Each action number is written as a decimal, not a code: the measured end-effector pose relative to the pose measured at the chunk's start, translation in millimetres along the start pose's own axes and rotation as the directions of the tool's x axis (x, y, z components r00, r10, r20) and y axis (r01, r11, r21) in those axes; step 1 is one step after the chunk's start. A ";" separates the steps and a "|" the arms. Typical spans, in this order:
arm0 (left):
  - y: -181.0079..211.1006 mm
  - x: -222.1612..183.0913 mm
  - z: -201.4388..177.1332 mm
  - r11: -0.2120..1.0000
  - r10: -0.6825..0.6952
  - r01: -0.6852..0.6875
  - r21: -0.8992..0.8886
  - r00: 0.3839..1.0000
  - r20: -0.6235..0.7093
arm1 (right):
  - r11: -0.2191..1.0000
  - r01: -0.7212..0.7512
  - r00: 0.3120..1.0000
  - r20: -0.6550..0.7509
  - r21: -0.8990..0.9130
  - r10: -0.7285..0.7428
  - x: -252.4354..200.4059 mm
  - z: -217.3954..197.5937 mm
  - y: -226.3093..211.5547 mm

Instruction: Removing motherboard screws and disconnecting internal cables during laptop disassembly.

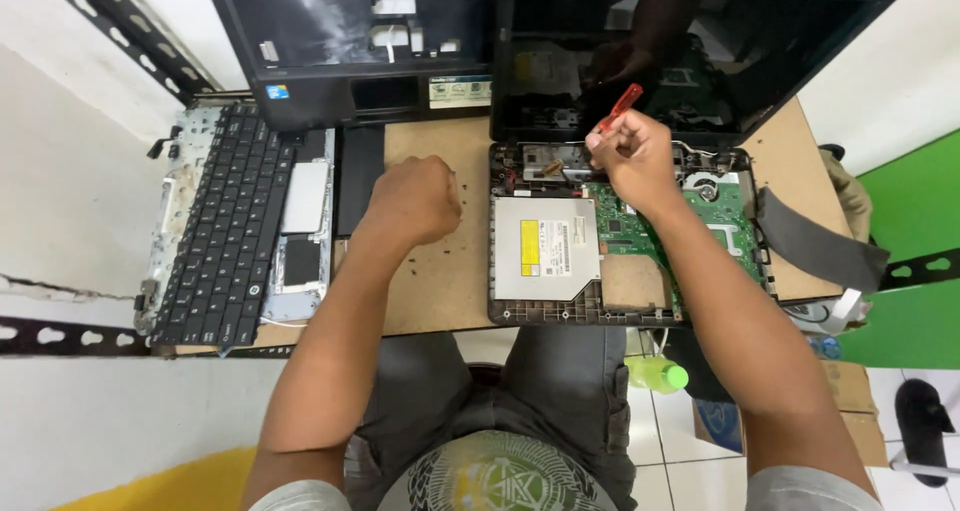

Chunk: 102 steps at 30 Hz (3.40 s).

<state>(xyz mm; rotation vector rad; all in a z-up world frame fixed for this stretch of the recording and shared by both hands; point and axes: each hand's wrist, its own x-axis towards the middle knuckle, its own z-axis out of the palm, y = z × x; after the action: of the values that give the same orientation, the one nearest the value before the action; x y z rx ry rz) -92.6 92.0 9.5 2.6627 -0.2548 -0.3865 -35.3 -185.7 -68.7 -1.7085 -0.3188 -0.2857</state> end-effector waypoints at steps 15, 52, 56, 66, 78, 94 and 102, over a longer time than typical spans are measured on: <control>35.7 -2.3 -6.5 0.924 0.277 -0.293 -0.246 0.956 -0.100 | 0.995 0.018 0.998 -0.051 -0.095 -0.023 5.9 -9.0 7.5; -56.5 -69.5 33.4 0.963 0.209 -0.246 -0.111 0.941 -0.267 | 0.972 0.133 0.983 0.148 -0.192 -0.105 -5.0 -4.6 -7.6; -53.2 -65.5 25.4 0.990 0.114 -0.126 -0.057 0.978 -0.176 | 0.983 0.092 0.994 0.081 -0.160 -0.079 0.8 -10.1 17.2; -73.2 -34.5 -0.7 0.958 0.138 -0.035 0.284 0.926 -0.352 | 0.986 0.041 0.998 0.055 -0.159 -0.033 -2.1 -9.1 -8.5; -63.1 -17.9 -17.9 0.985 0.005 0.023 0.173 0.987 -0.162 | 0.979 0.001 0.997 0.072 -0.204 0.014 -4.5 -5.8 -5.4; -48.6 -30.1 -9.3 0.988 -0.014 0.023 0.149 0.998 -0.062 | 0.978 -0.016 0.999 0.040 -0.208 0.025 -4.4 -5.9 -6.0; -59.9 -21.5 -7.5 0.986 0.096 -0.067 0.151 0.977 -0.192 | 0.979 -0.014 0.998 0.052 -0.204 0.025 -5.7 -3.7 -8.7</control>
<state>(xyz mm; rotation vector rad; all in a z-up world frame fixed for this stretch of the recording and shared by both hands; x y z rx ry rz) -103.6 153.3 -5.8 2.7957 -0.3402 -0.0762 -43.9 -188.3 -62.2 -1.9224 -0.3217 -0.2646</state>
